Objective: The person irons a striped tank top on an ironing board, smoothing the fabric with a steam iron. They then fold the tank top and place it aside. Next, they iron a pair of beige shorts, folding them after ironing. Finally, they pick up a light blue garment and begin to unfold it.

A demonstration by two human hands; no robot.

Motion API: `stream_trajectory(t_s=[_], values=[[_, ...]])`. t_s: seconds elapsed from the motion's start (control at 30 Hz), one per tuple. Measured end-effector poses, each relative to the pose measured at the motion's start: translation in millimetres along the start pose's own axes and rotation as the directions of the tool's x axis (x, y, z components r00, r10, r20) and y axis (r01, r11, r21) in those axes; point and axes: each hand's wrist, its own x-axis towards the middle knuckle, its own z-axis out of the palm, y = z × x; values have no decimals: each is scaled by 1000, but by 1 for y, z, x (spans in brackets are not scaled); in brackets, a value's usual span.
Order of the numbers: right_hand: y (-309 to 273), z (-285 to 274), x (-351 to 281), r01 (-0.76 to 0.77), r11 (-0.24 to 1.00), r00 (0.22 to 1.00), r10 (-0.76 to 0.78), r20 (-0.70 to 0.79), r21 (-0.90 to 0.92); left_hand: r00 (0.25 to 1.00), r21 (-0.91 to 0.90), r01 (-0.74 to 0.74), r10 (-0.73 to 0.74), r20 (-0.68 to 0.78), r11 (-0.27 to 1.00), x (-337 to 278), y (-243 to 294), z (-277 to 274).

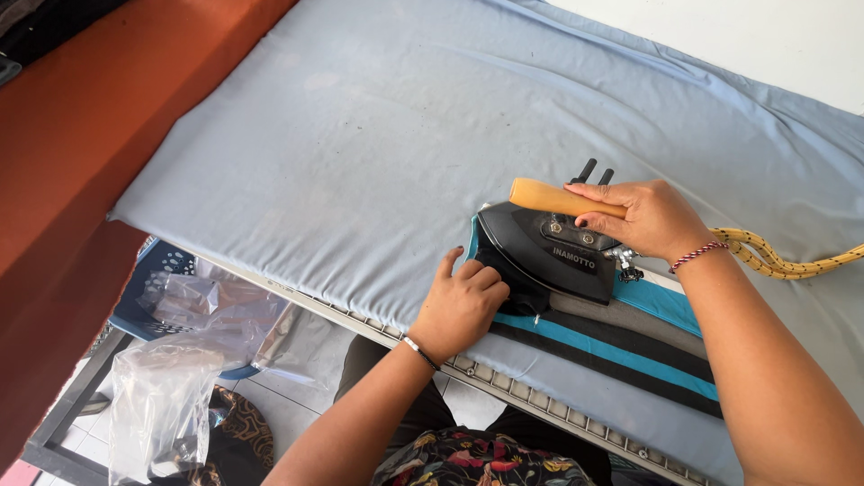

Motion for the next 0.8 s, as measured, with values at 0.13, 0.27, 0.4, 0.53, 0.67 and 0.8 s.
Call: stream_trajectory(t_s=[0.13, 0.27, 0.4, 0.53, 0.67, 0.8], values=[[-1, -3, 2, 37, 999, 999, -36, -21, 25, 987, -13, -127, 125, -98, 992, -5, -5, -6], [0, -2, 2, 19, 998, 1000, -19, 0, 56, 981, -39, -154, 148, -126, 987, -15, -2, -7], [4, -7, 7, -37, 999, 996, 34, 81, 35, 987, -149, -98, 77, -144, 984, -14, -3, -8], [6, -14, -2, -21, 988, 968, -18, 250, 152, 981, -219, -93, 51, -187, 971, -15, -3, -10], [-2, -15, -22, -18, 984, 940, -43, 337, 176, 979, -229, -107, 63, -192, 967, -19, -5, -13], [-17, -14, -35, 122, 991, 971, -131, 200, 61, 978, -221, -122, 79, -194, 968, -18, -4, -14]])
